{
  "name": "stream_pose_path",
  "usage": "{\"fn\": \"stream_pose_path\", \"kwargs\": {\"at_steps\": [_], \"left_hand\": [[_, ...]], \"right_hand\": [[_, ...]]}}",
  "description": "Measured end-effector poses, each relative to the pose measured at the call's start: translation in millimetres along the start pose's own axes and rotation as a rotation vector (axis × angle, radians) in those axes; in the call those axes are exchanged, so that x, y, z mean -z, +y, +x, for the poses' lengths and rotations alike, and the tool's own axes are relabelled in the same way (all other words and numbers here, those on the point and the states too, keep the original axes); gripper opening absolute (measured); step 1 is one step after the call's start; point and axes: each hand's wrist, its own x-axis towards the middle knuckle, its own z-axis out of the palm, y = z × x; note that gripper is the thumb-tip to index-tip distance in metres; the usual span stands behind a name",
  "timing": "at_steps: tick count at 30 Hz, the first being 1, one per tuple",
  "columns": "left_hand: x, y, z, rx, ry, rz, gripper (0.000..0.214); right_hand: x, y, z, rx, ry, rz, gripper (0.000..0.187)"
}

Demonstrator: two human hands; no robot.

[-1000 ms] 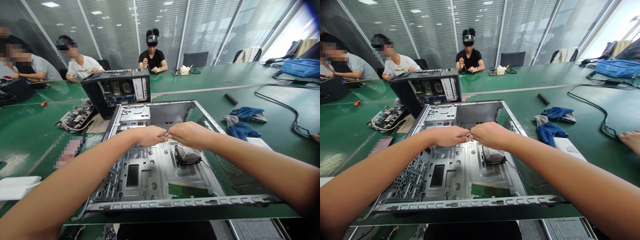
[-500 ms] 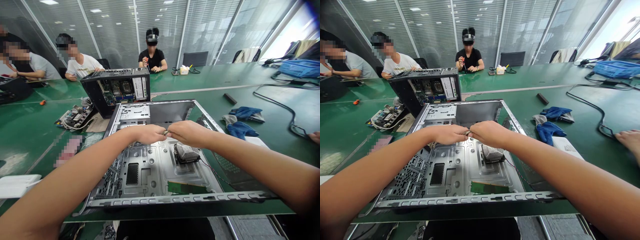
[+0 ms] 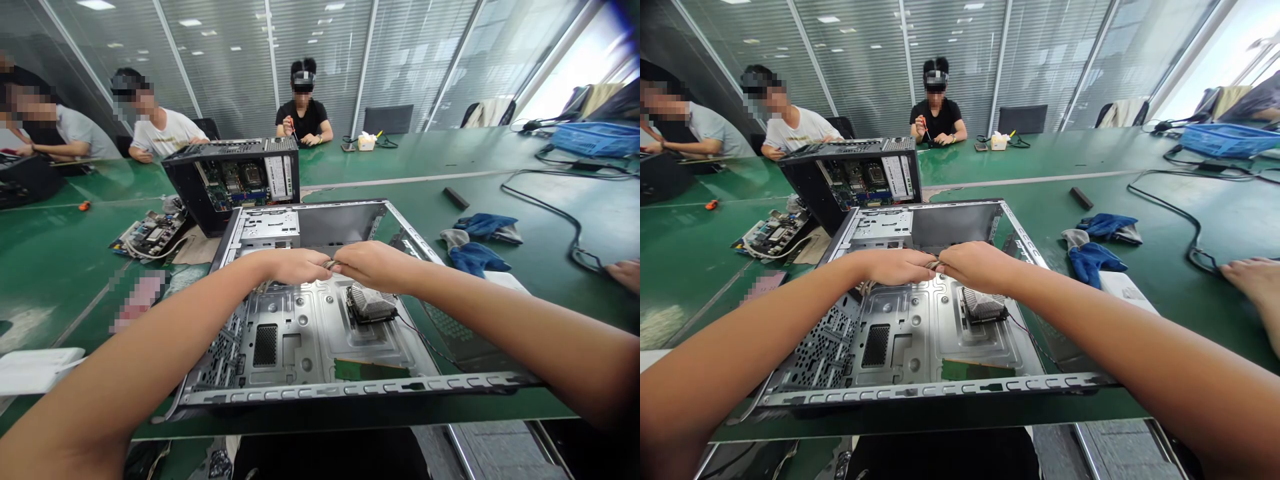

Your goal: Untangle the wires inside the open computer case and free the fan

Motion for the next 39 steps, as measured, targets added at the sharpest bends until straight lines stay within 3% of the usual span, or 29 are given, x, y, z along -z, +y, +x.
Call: {"fn": "stream_pose_path", "kwargs": {"at_steps": [8, 13, 29, 39], "left_hand": [[2.5, 7.9, -4.3, 0.076, -0.025, -0.08, 0.017], [1.3, 4.5, -3.2, 0.017, -0.025, -0.059, 0.018], [-5.3, 1.7, 1.8, 0.007, 0.021, 0.21, 0.031], [-0.9, 4.0, -2.1, 0.051, 0.004, 0.21, 0.031]], "right_hand": [[1.5, -1.4, 0.2, -0.003, -0.015, -0.002, 0.032], [0.5, 1.2, 0.1, 0.015, 0.005, 0.016, 0.034], [0.4, 4.5, 1.4, 0.016, -0.06, 0.107, 0.038], [-3.1, 5.0, 3.5, 0.004, -0.051, 0.058, 0.035]]}}
